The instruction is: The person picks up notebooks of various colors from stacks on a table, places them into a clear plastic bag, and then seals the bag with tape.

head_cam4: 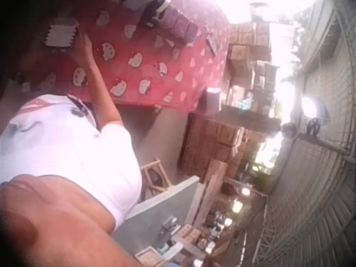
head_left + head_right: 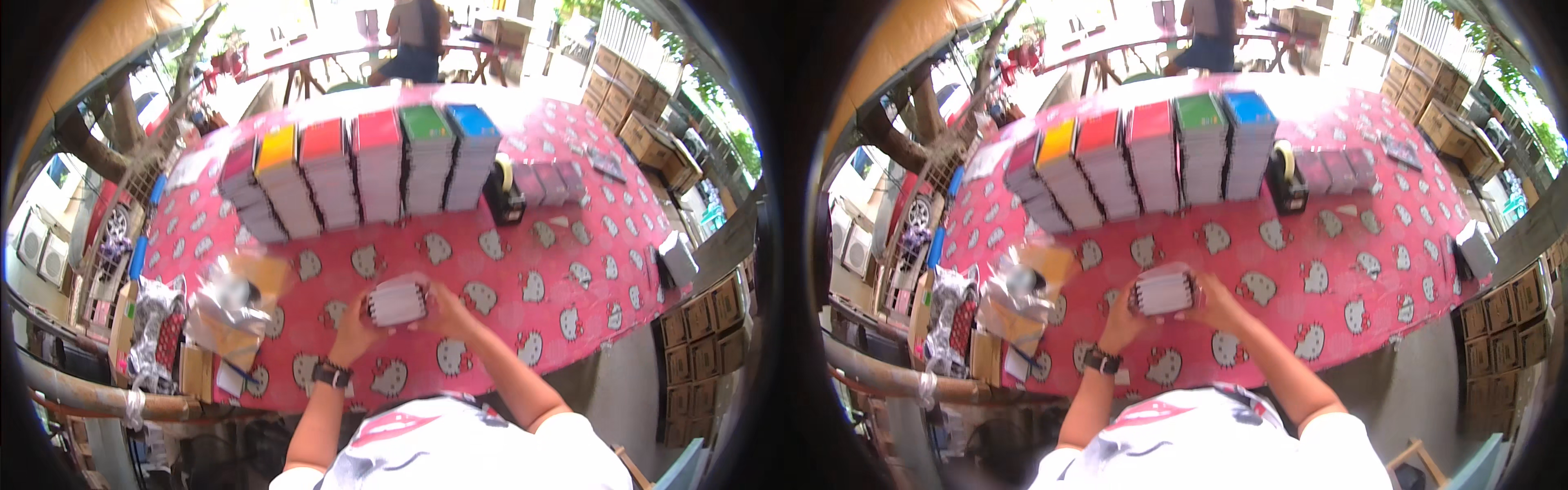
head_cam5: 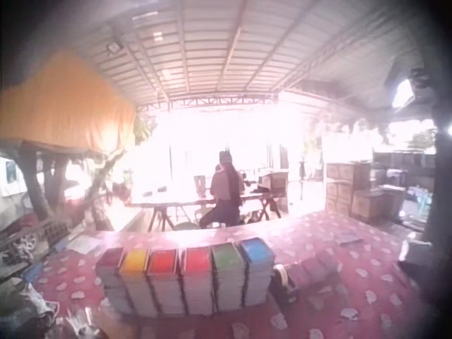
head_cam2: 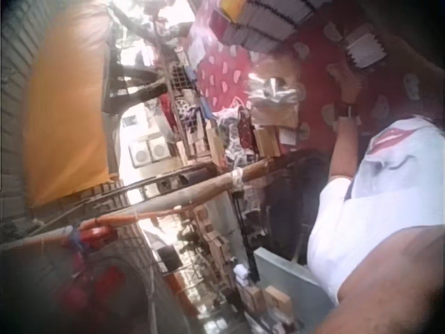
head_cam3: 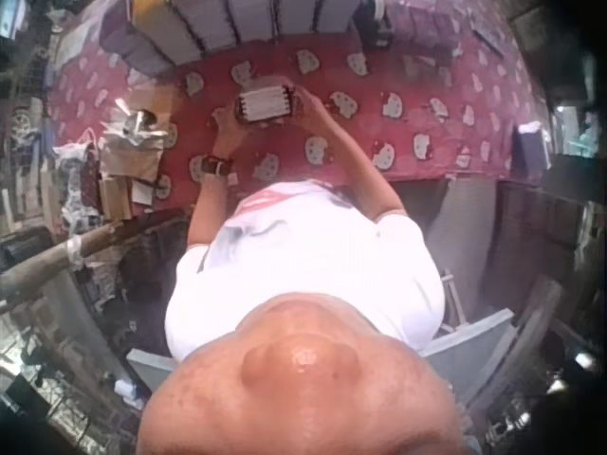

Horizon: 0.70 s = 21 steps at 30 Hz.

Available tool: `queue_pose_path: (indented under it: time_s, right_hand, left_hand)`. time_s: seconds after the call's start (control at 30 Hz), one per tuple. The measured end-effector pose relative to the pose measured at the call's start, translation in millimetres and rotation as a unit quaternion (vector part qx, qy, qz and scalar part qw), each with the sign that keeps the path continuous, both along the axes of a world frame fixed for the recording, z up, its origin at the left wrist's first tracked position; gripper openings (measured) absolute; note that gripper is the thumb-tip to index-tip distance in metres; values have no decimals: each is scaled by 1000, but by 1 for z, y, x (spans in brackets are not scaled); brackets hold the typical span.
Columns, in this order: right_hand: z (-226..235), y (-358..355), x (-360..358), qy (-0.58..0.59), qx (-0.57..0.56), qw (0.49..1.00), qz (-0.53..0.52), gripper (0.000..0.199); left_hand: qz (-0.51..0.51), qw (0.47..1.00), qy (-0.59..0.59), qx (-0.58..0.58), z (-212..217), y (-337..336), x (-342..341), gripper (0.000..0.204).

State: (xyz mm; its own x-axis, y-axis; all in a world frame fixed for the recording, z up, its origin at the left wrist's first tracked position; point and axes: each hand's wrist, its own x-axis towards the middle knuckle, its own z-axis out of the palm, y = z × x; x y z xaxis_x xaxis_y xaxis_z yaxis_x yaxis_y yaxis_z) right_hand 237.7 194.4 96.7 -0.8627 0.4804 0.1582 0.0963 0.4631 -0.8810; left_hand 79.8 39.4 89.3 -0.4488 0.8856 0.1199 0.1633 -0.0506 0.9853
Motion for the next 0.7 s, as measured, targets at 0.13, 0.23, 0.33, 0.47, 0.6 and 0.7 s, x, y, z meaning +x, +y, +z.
queue_pose_path:
  time_s: [0.13,0.23,0.33,0.47,0.6,0.7]
  right_hand:
    - [33,14,31,74,54,996,17,62]
    - [36,10,36,56,90,993,60,52]
    - [34,5,29,59,120,988,82,47]
    - [31,9,18,55,176,976,113,50]
    - [39,13,12,-2,173,966,192,58]
    - [39,16,9,-30,183,957,225,60]
  left_hand:
    - [88,994,56,6,8,-14,10,78]
    - [101,991,86,-9,11,-34,13,66]
    - [99,979,177,20,10,-36,22,57]
    - [73,960,271,13,15,-31,22,61]
    - [24,936,350,-23,18,-35,16,66]
    - [-26,925,377,-48,22,-37,6,67]
